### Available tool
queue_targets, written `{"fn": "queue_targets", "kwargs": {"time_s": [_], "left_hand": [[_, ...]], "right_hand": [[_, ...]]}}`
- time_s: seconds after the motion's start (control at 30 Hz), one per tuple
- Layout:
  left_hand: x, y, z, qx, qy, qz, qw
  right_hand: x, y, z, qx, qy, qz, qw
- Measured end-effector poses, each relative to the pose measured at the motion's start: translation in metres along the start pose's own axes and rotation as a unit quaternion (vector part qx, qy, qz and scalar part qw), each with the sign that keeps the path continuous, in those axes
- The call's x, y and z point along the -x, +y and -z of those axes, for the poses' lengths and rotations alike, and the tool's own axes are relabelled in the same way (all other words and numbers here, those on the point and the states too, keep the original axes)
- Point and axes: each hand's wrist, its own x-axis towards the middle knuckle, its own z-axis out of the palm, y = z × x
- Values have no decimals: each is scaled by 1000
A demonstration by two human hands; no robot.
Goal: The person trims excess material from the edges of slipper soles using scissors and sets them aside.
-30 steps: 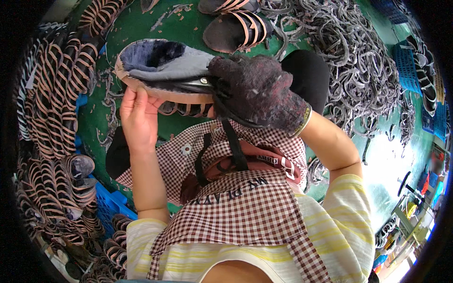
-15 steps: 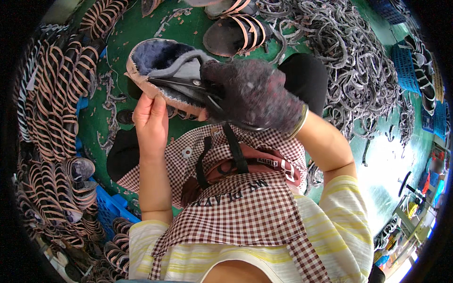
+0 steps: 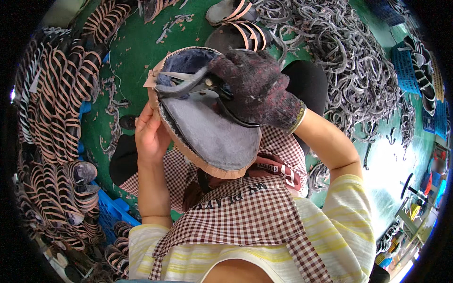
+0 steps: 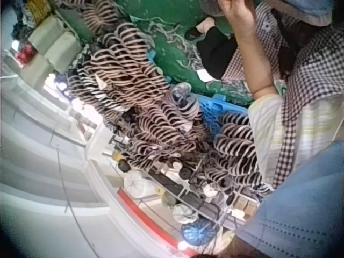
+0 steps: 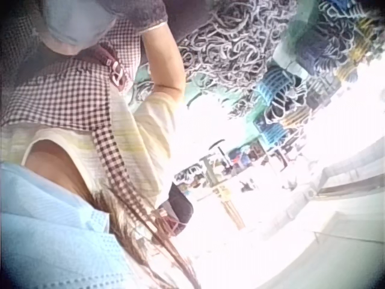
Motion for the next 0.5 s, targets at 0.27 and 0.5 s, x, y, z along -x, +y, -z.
{"fn": "queue_targets", "kwargs": {"time_s": [0.27, 0.5], "left_hand": [[-8, 14, -6, -33, 23, -15, 999], [-10, 9, -21, -112, 11, -18, 993]], "right_hand": [[5, 1, -5, -19, 55, 33, 998], [-6, -8, -5, -18, 95, 4, 995]]}}
